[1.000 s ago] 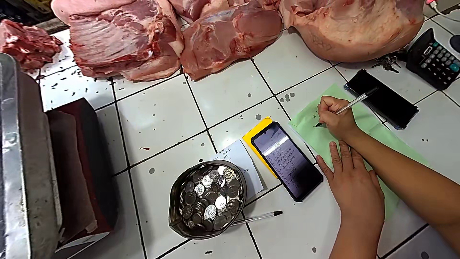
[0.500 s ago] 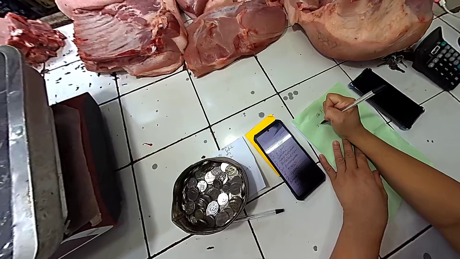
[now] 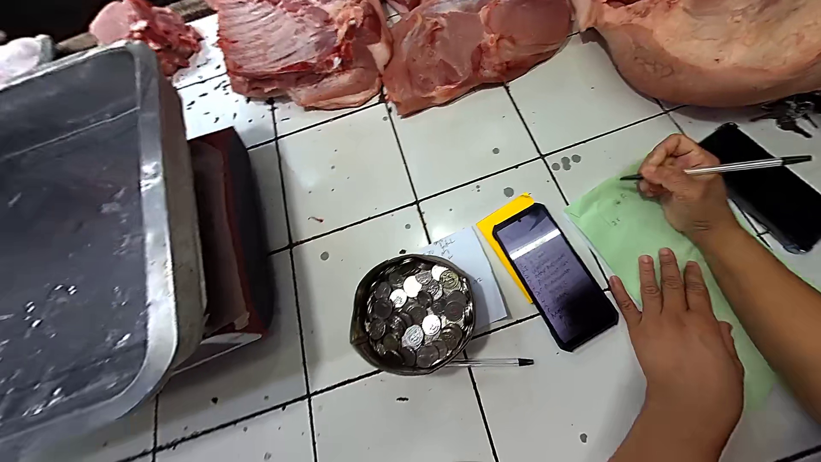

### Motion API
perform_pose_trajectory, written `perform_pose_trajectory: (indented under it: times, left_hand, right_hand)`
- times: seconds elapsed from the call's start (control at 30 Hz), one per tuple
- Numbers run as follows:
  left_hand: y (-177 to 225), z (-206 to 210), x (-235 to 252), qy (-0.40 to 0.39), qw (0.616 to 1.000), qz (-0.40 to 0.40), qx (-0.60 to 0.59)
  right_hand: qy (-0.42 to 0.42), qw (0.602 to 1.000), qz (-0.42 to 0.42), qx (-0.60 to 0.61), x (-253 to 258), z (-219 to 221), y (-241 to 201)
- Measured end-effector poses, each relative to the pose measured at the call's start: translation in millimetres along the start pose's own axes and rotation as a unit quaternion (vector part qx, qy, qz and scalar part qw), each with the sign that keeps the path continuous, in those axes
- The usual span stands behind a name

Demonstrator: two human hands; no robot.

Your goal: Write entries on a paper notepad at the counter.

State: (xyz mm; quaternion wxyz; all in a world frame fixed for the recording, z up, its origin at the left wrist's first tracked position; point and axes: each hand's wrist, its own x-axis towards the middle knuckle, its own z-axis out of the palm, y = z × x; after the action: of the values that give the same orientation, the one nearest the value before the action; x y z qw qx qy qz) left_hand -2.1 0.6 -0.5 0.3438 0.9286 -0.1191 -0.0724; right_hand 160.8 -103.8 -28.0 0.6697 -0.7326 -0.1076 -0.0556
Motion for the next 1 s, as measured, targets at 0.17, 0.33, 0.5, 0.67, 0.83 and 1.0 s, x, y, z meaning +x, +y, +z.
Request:
perform_pose_trajectory:
  times: [0.17,0.33,0.5,0.67,0.83,1.0]
  left_hand:
    - [1,-3,1,-0.021,1.0,0.0,-0.011]
    - [1,-3,2,-0.026,1.0,0.001,-0.003]
    - [2,-1,2,-0.007,1.0,0.0,-0.002]
    - [0,4,1,0.025,1.0,0.012,0.01]
    - [0,6,1,0.037,0.999,0.016,0.018]
    - [-1,7,1,0.04,0.999,0.017,0.028]
  right_hand:
    - [-0.044,0.999,0.011,-0.024,-3,0,-5]
    - [0.028,0.999,-0.015,0.029,0,-3,3]
    - [0.022,0.997,-0.051,-0.048,-4,7,-2]
    - [0.011,0.997,-0.055,-0.055,-2,8,0]
    - [0.01,0.997,-0.049,-0.057,-3,9,1]
    - [0.003,0.996,-0.04,-0.076,-5,11,0]
